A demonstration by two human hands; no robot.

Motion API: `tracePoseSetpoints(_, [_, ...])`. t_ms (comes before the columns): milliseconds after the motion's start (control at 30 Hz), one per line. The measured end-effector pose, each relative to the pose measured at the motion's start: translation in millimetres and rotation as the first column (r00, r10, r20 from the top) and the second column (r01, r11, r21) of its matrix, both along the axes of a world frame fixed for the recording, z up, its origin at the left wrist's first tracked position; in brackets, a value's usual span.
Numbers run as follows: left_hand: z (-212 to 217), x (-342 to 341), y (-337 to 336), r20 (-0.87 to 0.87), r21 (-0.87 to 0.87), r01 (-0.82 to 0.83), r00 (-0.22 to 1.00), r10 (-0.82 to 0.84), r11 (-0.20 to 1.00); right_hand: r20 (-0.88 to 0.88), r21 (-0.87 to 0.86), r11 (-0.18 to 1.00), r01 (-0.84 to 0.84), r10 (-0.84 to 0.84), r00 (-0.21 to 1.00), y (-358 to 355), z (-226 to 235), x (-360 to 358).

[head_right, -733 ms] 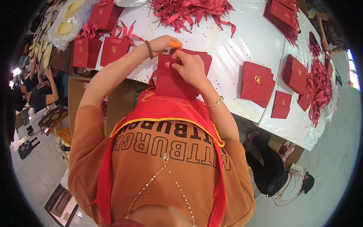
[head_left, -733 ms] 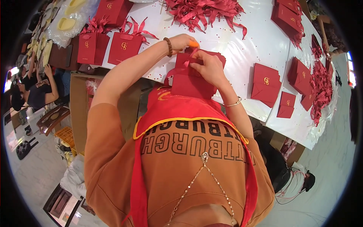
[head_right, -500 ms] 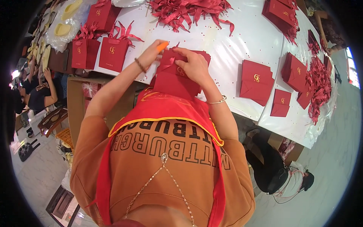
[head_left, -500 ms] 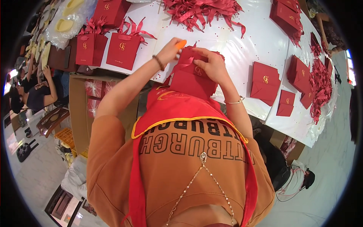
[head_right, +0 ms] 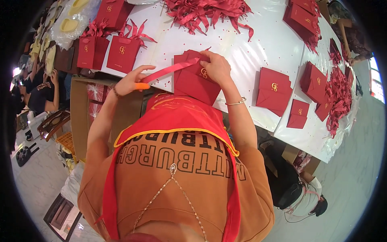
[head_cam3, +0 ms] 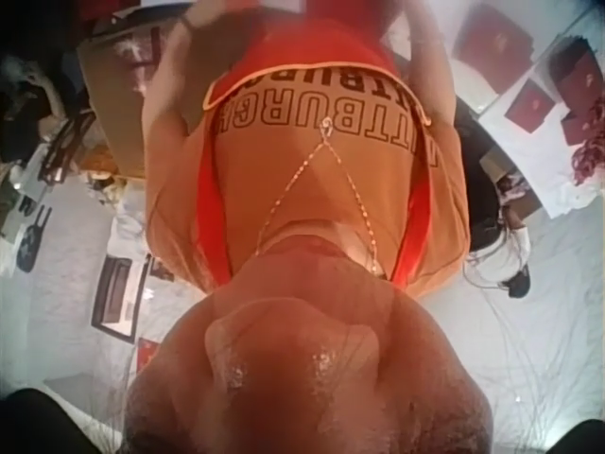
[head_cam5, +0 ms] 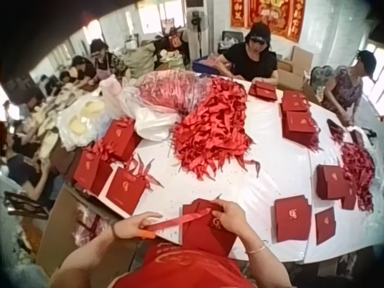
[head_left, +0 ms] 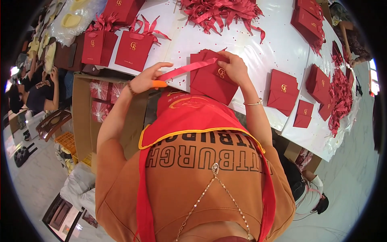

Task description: Tying red ribbons onto small red gift boxes or envelopes.

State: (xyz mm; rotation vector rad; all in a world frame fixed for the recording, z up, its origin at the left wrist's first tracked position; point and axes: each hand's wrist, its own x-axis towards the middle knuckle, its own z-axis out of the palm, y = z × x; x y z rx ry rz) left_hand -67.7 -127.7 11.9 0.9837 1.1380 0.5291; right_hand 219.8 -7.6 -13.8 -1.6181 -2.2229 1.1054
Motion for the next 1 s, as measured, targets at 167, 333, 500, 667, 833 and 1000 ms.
tracePoseSetpoints(167, [9, -17, -13, 0.638, -0.054, -0.463, 0.666, 0.387, 0.885, 0.058, -0.086, 0.995, -0.042, 0.047, 0.997, 3, 1, -6])
tracePoseSetpoints(333, [43, -2, 14, 0.66, -0.03, -0.639, 0.565, 0.495, 0.769, 0.016, -0.088, 0.993, -0.084, 0.085, 0.996, 3, -10, -12])
tracePoseSetpoints(500, [46, 10, 59, -0.215, 0.736, -0.112, 0.896, 0.388, 0.668, -0.085, 0.057, 0.993, -0.102, 0.107, 0.991, -8, -7, -30])
tracePoseSetpoints(667, [-1, 79, 91, -0.821, 0.501, 0.559, 0.548, 0.159, 0.661, -0.095, 0.108, 0.977, -0.187, 0.197, 0.976, -2, -9, -33])
tracePoseSetpoints(833, [-25, 91, 85, -0.803, 0.557, 0.576, 0.557, 0.212, 0.597, 0.106, 0.403, 0.888, -0.223, 0.197, 0.975, -7, 11, 4])
tracePoseSetpoints(1000, [-27, 87, 96, -0.746, 0.612, 0.563, 0.643, 0.171, 0.555, -0.051, 0.139, 0.988, -0.066, 0.074, 0.996, -14, 15, 20])
